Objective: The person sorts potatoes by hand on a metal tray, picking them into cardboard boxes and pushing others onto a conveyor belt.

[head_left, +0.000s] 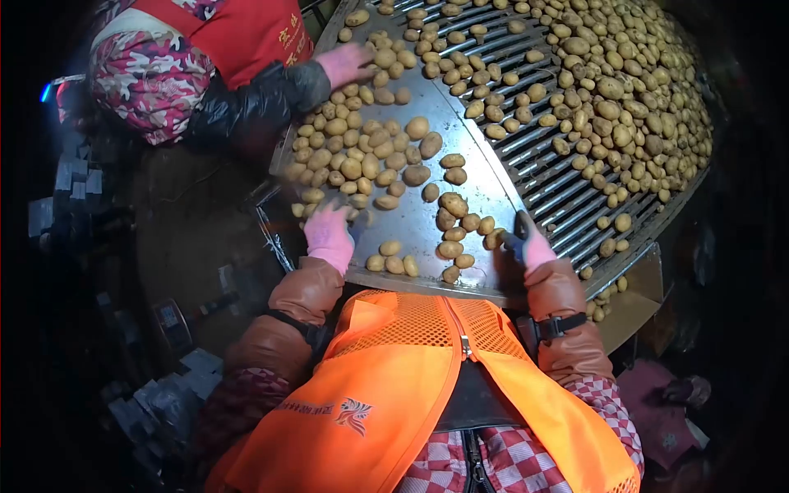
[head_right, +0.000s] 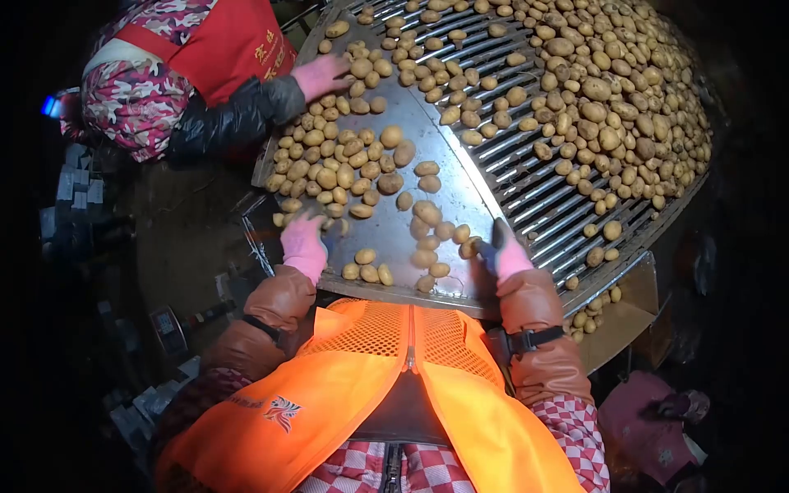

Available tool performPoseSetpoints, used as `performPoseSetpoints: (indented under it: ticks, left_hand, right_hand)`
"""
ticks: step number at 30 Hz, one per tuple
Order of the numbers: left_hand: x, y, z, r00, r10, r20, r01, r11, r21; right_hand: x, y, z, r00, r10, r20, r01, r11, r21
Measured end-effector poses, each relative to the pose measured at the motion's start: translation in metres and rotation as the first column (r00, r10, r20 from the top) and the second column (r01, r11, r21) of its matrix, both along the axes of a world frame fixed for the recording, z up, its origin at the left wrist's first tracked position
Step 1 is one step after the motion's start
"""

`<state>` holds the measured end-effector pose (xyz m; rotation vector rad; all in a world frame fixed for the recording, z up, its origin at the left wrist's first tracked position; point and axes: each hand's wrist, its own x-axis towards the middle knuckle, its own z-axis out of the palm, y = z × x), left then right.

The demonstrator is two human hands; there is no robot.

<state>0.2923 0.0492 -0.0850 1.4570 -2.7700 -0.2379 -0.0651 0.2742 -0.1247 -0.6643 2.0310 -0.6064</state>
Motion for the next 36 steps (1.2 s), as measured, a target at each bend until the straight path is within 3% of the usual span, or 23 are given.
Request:
performPoseSetpoints:
  ticks: [2, 3, 5, 6, 7, 8, 10, 11, 12, 14, 16, 19, 20, 22, 24, 25, 27, 28, 30, 32, 33, 35, 36]
  left_hand:
    - [-0.016, -0.016, 0.01, 0.993, 0.035, -0.111, -0.042, 0.997, -0.062]
    - [-0.029, -0.024, 0.017, 0.985, 0.007, -0.172, -0.023, 0.995, -0.094]
    - [-0.058, -0.043, 0.019, 0.971, -0.088, -0.222, 0.069, 0.993, -0.093]
    - [-0.074, -0.056, 0.012, 0.964, -0.153, -0.218, 0.143, 0.988, -0.059]
    - [-0.094, -0.065, 0.013, 0.952, -0.15, -0.268, 0.155, 0.988, -0.003]
    - [-0.115, -0.071, 0.016, 0.938, -0.143, -0.316, 0.168, 0.984, 0.053]
    - [-0.148, -0.073, 0.006, 0.906, -0.341, -0.249, 0.366, 0.929, 0.061]
    - [-0.164, -0.062, 0.02, 0.933, -0.358, -0.026, 0.357, 0.918, 0.172]
    - [-0.174, -0.055, 0.013, 0.96, -0.278, 0.036, 0.266, 0.944, 0.196]
    - [-0.185, -0.044, -0.004, 0.978, -0.119, 0.171, 0.08, 0.973, 0.219]
    - [-0.188, -0.042, 0.006, 0.911, -0.28, 0.304, 0.196, 0.94, 0.278]
    - [-0.18, -0.051, 0.017, 0.974, -0.201, 0.101, 0.151, 0.919, 0.364]
    - [-0.176, -0.054, 0.012, 0.996, -0.087, -0.01, 0.084, 0.908, 0.41]
    - [-0.175, -0.045, 0.019, 0.979, -0.036, -0.199, 0.127, 0.876, 0.465]
    - [-0.173, -0.02, 0.034, 0.918, -0.164, -0.36, 0.324, 0.835, 0.445]
    - [-0.179, -0.018, 0.042, 0.911, -0.236, -0.339, 0.367, 0.838, 0.403]
    - [-0.199, -0.025, 0.059, 0.879, -0.371, -0.298, 0.458, 0.832, 0.314]
    - [-0.211, -0.038, 0.065, 0.911, -0.354, -0.211, 0.405, 0.865, 0.296]
    - [-0.206, -0.045, 0.037, 0.877, -0.41, -0.25, 0.4, 0.912, -0.092]
    - [-0.174, -0.031, 0.022, 0.849, -0.518, -0.101, 0.509, 0.855, -0.101]
    - [-0.153, -0.029, 0.021, 0.845, -0.51, -0.159, 0.529, 0.842, 0.109]
    - [-0.119, -0.025, 0.04, 0.877, -0.449, -0.173, 0.478, 0.853, 0.209]
    - [-0.109, -0.024, 0.051, 0.932, -0.356, -0.072, 0.36, 0.881, 0.306]
  right_hand:
    - [0.025, -0.021, -0.01, 0.979, 0.194, -0.06, -0.191, 0.981, 0.046]
    - [0.049, -0.054, 0.039, 0.962, -0.009, 0.272, -0.015, 0.996, 0.085]
    - [0.07, -0.083, 0.071, 0.876, 0.116, 0.468, -0.109, 0.993, -0.043]
    - [0.074, -0.083, 0.045, 0.852, 0.425, 0.305, -0.37, 0.902, -0.223]
    - [0.082, -0.089, 0.028, 0.833, 0.495, 0.246, -0.469, 0.868, -0.162]
    - [0.082, -0.088, 0.008, 0.827, 0.448, 0.34, -0.405, 0.894, -0.192]
    - [0.078, -0.08, -0.023, 0.777, 0.351, 0.522, -0.272, 0.936, -0.224]
    - [0.073, -0.082, 0.001, 0.686, 0.127, 0.717, -0.084, 0.992, -0.094]
    - [0.071, -0.079, -0.009, 0.794, 0.237, 0.56, -0.17, 0.971, -0.17]
    - [0.058, -0.074, 0.007, 0.828, 0.134, 0.545, -0.054, 0.986, -0.16]
    - [0.056, -0.063, -0.003, 0.791, 0.069, 0.608, 0.071, 0.977, -0.203]
    - [0.048, -0.064, 0.016, 0.73, 0.0, 0.683, 0.198, 0.957, -0.212]
    - [0.046, -0.067, 0.015, 0.587, -0.083, 0.805, 0.296, 0.948, -0.118]
    - [0.041, -0.073, 0.008, 0.227, -0.232, 0.946, 0.427, 0.897, 0.118]
    - [0.044, -0.072, -0.002, -0.068, -0.003, 0.998, 0.489, 0.872, 0.036]
    - [0.045, -0.072, -0.004, -0.205, 0.12, 0.972, 0.527, 0.85, 0.006]
    - [0.041, -0.073, 0.003, 0.143, -0.066, 0.987, 0.525, 0.851, -0.019]
    - [0.039, -0.075, 0.009, 0.306, -0.166, 0.938, 0.503, 0.864, -0.011]
    - [0.034, -0.078, 0.02, 0.256, -0.27, 0.928, 0.524, 0.846, 0.102]
    - [0.023, -0.073, 0.03, 0.253, -0.192, 0.948, 0.528, 0.849, 0.031]
    - [0.018, -0.07, 0.035, 0.243, -0.154, 0.958, 0.534, 0.845, 0.0]
    - [0.007, -0.068, 0.054, 0.307, -0.255, 0.917, 0.57, 0.821, 0.038]
    - [0.004, -0.067, 0.06, 0.333, -0.306, 0.892, 0.59, 0.805, 0.055]
